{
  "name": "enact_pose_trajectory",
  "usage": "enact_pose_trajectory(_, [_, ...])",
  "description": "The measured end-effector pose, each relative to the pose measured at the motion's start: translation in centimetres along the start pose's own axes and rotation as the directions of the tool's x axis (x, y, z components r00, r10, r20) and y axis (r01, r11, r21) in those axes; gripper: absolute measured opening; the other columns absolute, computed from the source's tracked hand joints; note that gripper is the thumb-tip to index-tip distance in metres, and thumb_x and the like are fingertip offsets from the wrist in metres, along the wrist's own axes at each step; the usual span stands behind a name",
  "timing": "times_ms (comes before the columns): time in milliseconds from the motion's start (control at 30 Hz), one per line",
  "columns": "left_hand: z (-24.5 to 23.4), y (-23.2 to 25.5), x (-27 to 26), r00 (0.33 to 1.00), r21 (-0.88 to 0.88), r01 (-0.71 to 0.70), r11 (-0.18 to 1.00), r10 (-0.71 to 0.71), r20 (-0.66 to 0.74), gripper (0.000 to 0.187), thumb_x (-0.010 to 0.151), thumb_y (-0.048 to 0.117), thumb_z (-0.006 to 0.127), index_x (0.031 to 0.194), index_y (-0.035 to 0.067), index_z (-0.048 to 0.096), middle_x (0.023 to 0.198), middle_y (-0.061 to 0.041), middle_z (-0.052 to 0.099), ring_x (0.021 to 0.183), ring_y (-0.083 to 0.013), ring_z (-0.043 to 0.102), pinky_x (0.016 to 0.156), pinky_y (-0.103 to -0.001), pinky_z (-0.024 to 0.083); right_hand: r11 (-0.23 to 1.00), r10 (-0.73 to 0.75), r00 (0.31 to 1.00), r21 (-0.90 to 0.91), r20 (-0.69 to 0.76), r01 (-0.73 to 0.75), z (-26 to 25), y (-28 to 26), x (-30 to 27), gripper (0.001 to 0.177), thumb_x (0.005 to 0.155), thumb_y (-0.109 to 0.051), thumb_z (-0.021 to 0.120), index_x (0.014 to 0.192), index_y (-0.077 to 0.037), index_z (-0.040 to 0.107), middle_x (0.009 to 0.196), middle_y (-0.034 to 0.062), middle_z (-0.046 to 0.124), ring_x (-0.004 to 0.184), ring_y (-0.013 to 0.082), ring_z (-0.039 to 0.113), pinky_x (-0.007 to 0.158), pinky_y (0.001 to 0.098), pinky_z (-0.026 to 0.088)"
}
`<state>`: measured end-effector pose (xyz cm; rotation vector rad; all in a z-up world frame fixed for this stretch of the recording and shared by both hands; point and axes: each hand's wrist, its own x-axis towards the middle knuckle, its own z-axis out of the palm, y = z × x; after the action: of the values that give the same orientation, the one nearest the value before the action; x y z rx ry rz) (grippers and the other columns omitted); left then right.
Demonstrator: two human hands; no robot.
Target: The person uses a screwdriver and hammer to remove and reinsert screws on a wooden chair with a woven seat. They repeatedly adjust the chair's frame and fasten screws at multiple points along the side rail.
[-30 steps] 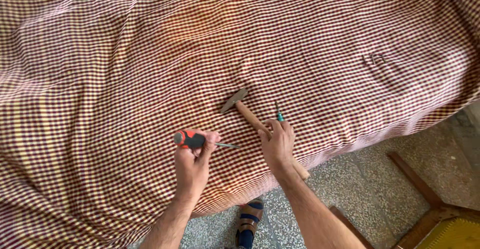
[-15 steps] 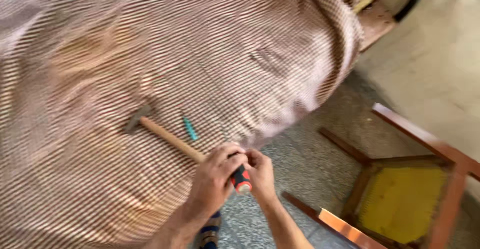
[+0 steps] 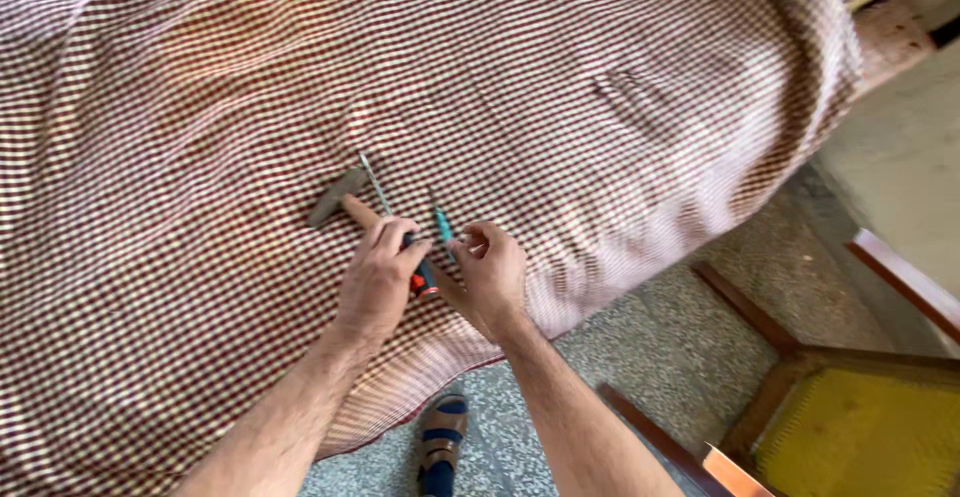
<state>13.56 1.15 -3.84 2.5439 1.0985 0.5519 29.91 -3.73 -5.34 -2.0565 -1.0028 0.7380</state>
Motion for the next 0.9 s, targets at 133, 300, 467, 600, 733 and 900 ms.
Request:
enact_pose_trajectory(133, [1.4, -2.8, 0.5, 0.995, 0.051, -0.006, 0.999, 0.001, 0.098, 0.039, 0.086, -0.001, 0.065, 0.125, 0.001, 0.067, 0.135, -0.015, 0.059, 0.131, -0.0307, 0.051, 0.108, -0.041, 0.046, 0.968, 0.059, 0.997, -0.249, 0.053, -0.044, 2.5, -1.3, 2.1, 0.026, 0.087, -0.018, 0.080, 0.105, -0.001, 0.074, 0.087, 0.0144, 0.074, 0.074, 0.0235, 0.069, 0.067, 0.0397, 0.055])
enact_pose_trajectory(300, [0.7, -2.4, 1.2, 0.991, 0.015, 0.024, 1.000, -0.026, 0.135, 0.056, 0.081, -0.002, 0.065, 0.136, 0.002, 0.058, 0.137, -0.012, 0.059, 0.134, -0.0290, 0.048, 0.115, -0.045, 0.038, 0.972, 0.193, 0.974, 0.113, 0.116, -0.206, 0.3, 0.5, 3.1, 0.028, 0.089, -0.020, 0.077, 0.109, -0.001, 0.078, 0.085, 0.0081, 0.076, 0.070, 0.0154, 0.070, 0.064, 0.0313, 0.057])
enact_pose_trajectory(467, [1.2, 3.5, 4.9, 0.995, -0.328, 0.090, 0.940, -0.074, 0.060, 0.041, 0.088, 0.002, 0.062, 0.129, 0.001, 0.064, 0.123, -0.011, 0.071, 0.121, -0.0253, 0.064, 0.107, -0.038, 0.048, 0.560, 0.225, 0.943, 0.759, 0.246, -0.332, -6.9, 3.1, 0.8, 0.026, 0.099, -0.011, 0.067, 0.115, 0.008, 0.075, 0.089, 0.0080, 0.074, 0.073, 0.0112, 0.062, 0.064, 0.0261, 0.051])
enact_pose_trajectory(600, [4.6, 12.0, 9.3, 0.939, -0.815, 0.345, 0.466, -0.174, 0.298, 0.030, 0.099, 0.012, 0.061, 0.124, -0.001, 0.069, 0.109, -0.007, 0.079, 0.101, -0.0142, 0.074, 0.090, -0.029, 0.058, 0.323, 0.175, 0.960, 0.908, 0.218, -0.265, -14.8, 5.9, -2.9, 0.027, 0.098, -0.008, 0.059, 0.117, 0.010, 0.069, 0.088, 0.0114, 0.074, 0.074, 0.0143, 0.065, 0.065, 0.0283, 0.053])
enact_pose_trajectory(733, [8.3, 23.2, 11.1, 0.860, -0.855, 0.509, 0.101, -0.025, 0.510, 0.028, 0.101, 0.015, 0.062, 0.120, -0.001, 0.073, 0.105, -0.009, 0.080, 0.096, -0.0114, 0.073, 0.086, -0.026, 0.058, 0.269, 0.193, 0.971, 0.944, 0.143, -0.192, -23.6, 9.8, -7.8, 0.029, 0.096, -0.008, 0.060, 0.118, 0.009, 0.070, 0.088, 0.0109, 0.073, 0.073, 0.0144, 0.065, 0.065, 0.0279, 0.053])
enact_pose_trajectory(900, [11.7, 38.5, 9.0, 0.846, -0.854, 0.510, 0.102, 0.121, 0.519, 0.022, 0.095, 0.010, 0.069, 0.114, 0.000, 0.073, 0.097, -0.011, 0.079, 0.087, -0.0129, 0.072, 0.079, -0.028, 0.059, 0.313, 0.268, 0.964, 0.946, -0.004, -0.083, -34.7, 16.8, -15.7, 0.029, 0.096, -0.009, 0.063, 0.118, 0.008, 0.069, 0.088, 0.0091, 0.073, 0.075, 0.0130, 0.064, 0.066, 0.0263, 0.050])
